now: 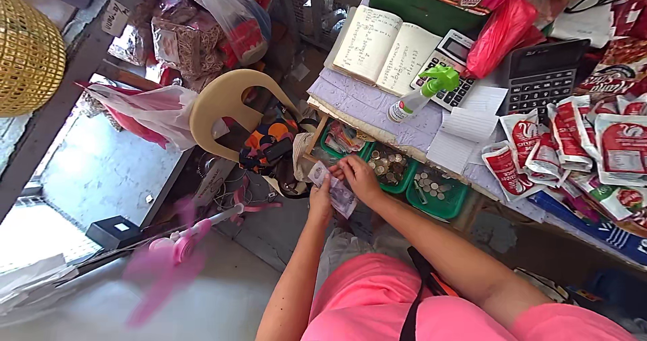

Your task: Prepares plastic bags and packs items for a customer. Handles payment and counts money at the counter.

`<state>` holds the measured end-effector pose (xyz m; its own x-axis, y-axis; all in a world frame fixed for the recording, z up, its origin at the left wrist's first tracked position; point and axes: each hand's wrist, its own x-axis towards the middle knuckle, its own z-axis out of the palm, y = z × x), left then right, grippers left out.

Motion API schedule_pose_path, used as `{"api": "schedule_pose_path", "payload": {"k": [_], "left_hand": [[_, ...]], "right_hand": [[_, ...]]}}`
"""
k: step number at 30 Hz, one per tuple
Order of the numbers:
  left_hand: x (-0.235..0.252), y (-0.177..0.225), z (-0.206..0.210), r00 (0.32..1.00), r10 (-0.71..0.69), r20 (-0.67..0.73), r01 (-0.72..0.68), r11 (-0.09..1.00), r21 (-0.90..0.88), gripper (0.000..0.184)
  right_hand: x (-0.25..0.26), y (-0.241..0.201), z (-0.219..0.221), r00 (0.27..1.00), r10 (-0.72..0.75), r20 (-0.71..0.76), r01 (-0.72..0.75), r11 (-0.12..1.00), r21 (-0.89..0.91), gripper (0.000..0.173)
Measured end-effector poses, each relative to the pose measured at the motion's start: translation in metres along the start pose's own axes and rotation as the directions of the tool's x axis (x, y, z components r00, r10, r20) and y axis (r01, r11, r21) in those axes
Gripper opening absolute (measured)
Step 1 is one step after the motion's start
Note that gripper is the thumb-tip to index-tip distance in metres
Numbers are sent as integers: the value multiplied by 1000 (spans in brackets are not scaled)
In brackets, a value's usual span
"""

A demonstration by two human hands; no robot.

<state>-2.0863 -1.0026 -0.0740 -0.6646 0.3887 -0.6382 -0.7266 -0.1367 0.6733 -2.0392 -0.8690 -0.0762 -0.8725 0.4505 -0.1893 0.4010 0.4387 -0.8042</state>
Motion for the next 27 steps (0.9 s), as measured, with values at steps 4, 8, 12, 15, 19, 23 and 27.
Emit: {"api": "schedule_pose_path", "payload": {"k": [4, 8, 12, 15, 19, 23, 27], "left_hand": [[-4, 5, -26, 1000, 10, -16, -10, 1000, -21, 31], [-16, 2, -50, 1000, 27, -12, -26, 999, 25, 29], [-26, -3, -57, 998, -14, -58, 17, 998, 59, 34], [-29, -6, -57, 995, -50, -83, 56, 996, 74, 33], [-29, -8, -52, 992, -87, -90, 93, 993, 67, 28], [-23, -7, -42, 986, -106, -127, 110, 994, 24, 20], [-9, -5, -28, 981, -145, -129, 150, 988, 30, 25]], "right_hand": [[42, 30, -3, 999, 43, -27, -48, 971, -236, 26], [59, 53, 7, 996, 83, 36, -60, 899, -434, 23], [66, 65, 12, 997, 81, 7, -65, 846, -530, 35], [71, 67, 12, 995, 96, 13, -70, 797, -600, 40], [75, 76, 13, 1000, 8, 8, -1, 745, -667, 29], [63, 69, 10, 985, -146, -89, 67, 810, -583, 20], [27, 50, -3, 941, -293, -172, 169, 843, -511, 20]]}}
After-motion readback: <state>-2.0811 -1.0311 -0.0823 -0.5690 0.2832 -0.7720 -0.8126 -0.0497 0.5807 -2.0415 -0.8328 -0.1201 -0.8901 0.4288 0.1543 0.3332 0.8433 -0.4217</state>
